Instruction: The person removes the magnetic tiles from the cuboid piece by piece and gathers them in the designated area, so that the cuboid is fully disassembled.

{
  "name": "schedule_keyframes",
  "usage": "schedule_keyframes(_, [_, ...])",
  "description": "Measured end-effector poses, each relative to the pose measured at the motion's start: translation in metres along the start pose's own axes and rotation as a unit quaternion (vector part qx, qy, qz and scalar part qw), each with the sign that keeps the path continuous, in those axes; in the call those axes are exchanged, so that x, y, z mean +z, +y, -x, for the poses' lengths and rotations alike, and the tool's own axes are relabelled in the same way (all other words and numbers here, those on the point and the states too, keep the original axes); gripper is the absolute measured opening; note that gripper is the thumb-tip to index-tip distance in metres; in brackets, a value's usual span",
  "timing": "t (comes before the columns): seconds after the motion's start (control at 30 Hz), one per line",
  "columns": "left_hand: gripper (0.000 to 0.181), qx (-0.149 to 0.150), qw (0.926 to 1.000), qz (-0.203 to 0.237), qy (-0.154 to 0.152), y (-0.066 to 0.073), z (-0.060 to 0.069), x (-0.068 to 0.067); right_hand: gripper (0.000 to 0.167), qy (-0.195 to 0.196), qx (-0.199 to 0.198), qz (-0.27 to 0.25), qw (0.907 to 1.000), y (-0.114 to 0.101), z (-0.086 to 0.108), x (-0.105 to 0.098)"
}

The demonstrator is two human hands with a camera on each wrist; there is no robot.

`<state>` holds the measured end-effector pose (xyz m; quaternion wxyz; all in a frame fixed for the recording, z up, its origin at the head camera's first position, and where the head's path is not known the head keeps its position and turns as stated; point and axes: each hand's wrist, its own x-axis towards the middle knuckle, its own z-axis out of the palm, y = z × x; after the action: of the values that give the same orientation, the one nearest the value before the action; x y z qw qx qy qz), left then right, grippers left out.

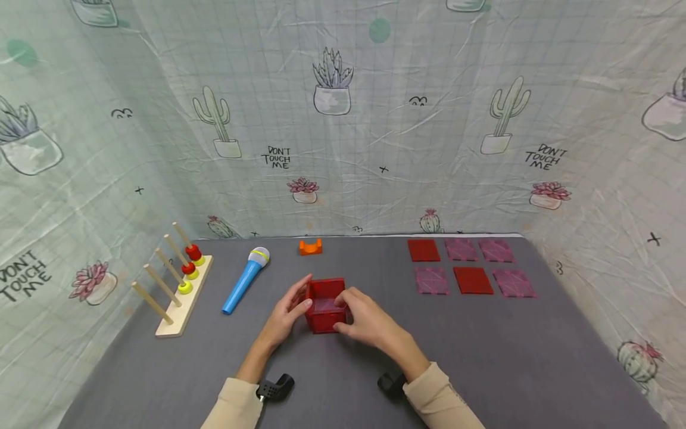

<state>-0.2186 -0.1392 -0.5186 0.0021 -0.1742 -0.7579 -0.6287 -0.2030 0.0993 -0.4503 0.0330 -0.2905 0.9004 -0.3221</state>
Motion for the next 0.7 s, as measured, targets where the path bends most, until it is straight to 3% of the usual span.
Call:
schedule_keyframes(0.23, [0.061,0.006,1.0000,0.007,0.002,0.0021,0.0004,-0.0012,0.025,-0.005,-0.026,0.008,0.9996,0.0066,-0.0019,0.0068])
schedule_keyframes(0.7, [0.069,0.004,0.9997,0.014,-0.020,0.0022,0.0020,-0.0012,0.019,-0.033,-0.013,0.022,0.9991,0.0106,-0.0020,0.0083])
